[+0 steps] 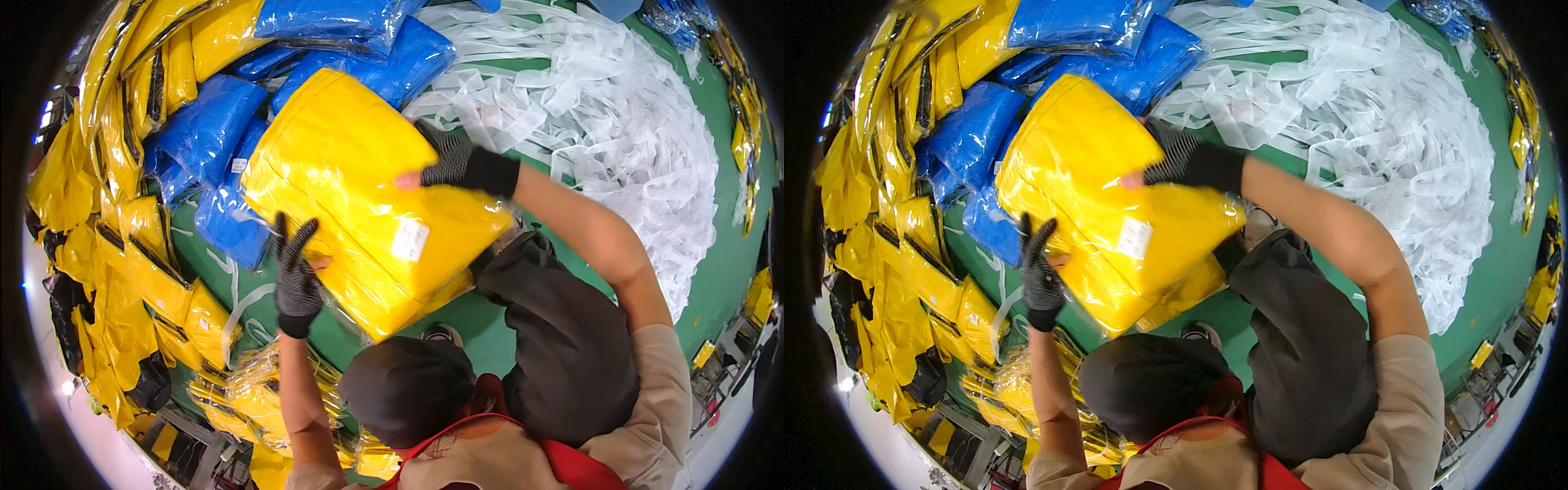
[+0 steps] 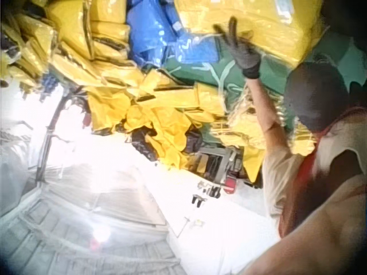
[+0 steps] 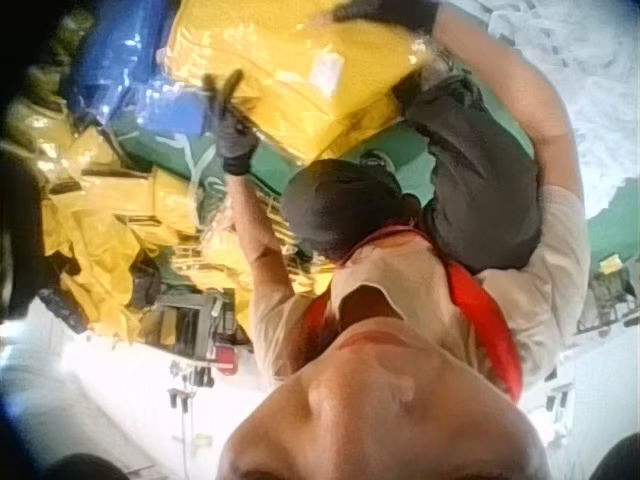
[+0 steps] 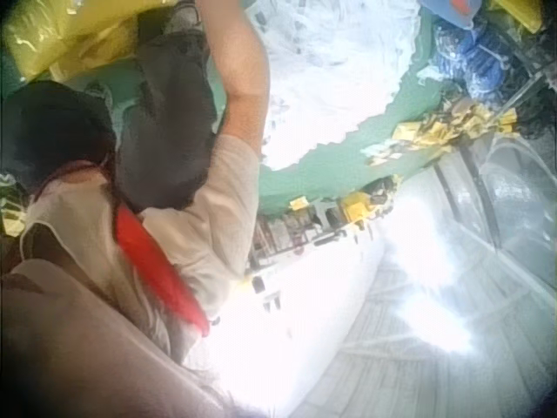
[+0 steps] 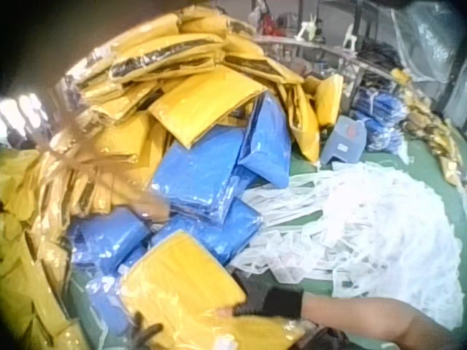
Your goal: The person is bundling yellow and blue packages with white straps. They pick up packages, wrap them with straps, and secure them by tying knots. The person handles multiple packages, stacking them as they complete each bundle.
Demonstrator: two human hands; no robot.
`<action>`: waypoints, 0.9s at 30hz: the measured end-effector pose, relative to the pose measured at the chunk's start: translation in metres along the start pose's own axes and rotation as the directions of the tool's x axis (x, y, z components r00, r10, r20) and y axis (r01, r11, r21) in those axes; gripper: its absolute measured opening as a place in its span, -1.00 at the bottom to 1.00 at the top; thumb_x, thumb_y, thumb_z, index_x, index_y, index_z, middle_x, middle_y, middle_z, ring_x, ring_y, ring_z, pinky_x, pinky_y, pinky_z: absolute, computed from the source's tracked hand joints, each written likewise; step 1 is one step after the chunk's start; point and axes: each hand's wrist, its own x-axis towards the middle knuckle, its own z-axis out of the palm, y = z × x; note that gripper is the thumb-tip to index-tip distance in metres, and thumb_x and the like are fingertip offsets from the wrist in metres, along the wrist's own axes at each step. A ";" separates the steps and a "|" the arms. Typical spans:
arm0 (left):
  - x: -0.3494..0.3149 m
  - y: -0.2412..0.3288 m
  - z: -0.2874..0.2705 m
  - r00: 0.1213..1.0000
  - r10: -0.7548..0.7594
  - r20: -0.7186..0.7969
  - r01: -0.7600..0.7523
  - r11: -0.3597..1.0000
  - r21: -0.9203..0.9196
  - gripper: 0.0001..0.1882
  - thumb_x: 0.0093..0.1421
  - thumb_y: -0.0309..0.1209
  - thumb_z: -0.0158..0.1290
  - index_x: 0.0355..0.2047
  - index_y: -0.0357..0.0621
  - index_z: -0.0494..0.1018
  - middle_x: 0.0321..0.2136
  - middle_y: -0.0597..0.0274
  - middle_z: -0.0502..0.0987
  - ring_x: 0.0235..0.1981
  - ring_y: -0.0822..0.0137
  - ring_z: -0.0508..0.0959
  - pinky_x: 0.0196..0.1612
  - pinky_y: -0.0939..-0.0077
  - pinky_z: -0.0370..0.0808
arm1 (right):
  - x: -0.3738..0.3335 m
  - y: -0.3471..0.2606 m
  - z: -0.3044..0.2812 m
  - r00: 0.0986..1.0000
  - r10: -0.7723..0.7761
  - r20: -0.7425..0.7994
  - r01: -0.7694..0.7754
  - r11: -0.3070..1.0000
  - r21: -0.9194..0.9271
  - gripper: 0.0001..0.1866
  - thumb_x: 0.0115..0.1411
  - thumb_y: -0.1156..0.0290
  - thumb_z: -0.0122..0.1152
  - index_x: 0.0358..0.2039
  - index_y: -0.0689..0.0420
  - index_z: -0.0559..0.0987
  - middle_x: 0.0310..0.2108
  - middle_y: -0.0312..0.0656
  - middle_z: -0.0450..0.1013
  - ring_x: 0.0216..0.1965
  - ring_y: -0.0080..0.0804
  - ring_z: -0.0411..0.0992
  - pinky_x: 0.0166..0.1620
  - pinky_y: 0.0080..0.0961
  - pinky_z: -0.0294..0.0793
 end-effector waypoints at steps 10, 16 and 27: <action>-0.135 0.004 0.101 0.991 -0.060 0.120 0.042 0.989 0.145 -0.63 -0.05 -0.41 0.11 -0.15 0.01 0.46 -0.01 -0.04 0.34 -0.01 -0.08 0.35 -0.02 0.12 0.34 | -0.084 0.153 0.042 0.997 0.040 -0.071 -0.047 0.994 -0.099 0.10 -0.17 0.22 0.41 0.22 0.18 -0.15 0.12 -0.07 0.08 0.16 -0.30 0.05 0.15 -0.42 0.07; -0.037 0.022 0.017 0.967 -0.169 0.192 0.106 0.948 0.301 -0.62 -0.10 -0.41 0.05 -0.18 -0.05 0.43 -0.08 0.16 0.41 -0.02 0.10 0.35 -0.01 0.19 0.26 | -0.079 0.138 0.039 0.984 0.115 -0.134 -0.150 0.945 -0.289 0.06 -0.20 0.12 0.40 0.18 0.19 -0.05 0.07 -0.06 0.15 0.11 -0.24 0.12 0.12 -0.41 0.12; 0.074 -0.015 0.087 0.975 -0.213 0.058 0.178 0.915 0.362 -0.32 -0.02 0.17 -0.09 -0.13 -0.19 0.37 -0.41 0.02 0.45 -0.39 0.05 0.44 -0.32 0.17 0.33 | -0.054 0.127 0.017 0.985 0.161 0.055 -0.104 0.830 -0.549 -0.16 -0.21 0.06 0.35 0.02 0.16 0.18 -0.11 0.02 0.32 -0.07 -0.10 0.31 -0.04 -0.34 0.28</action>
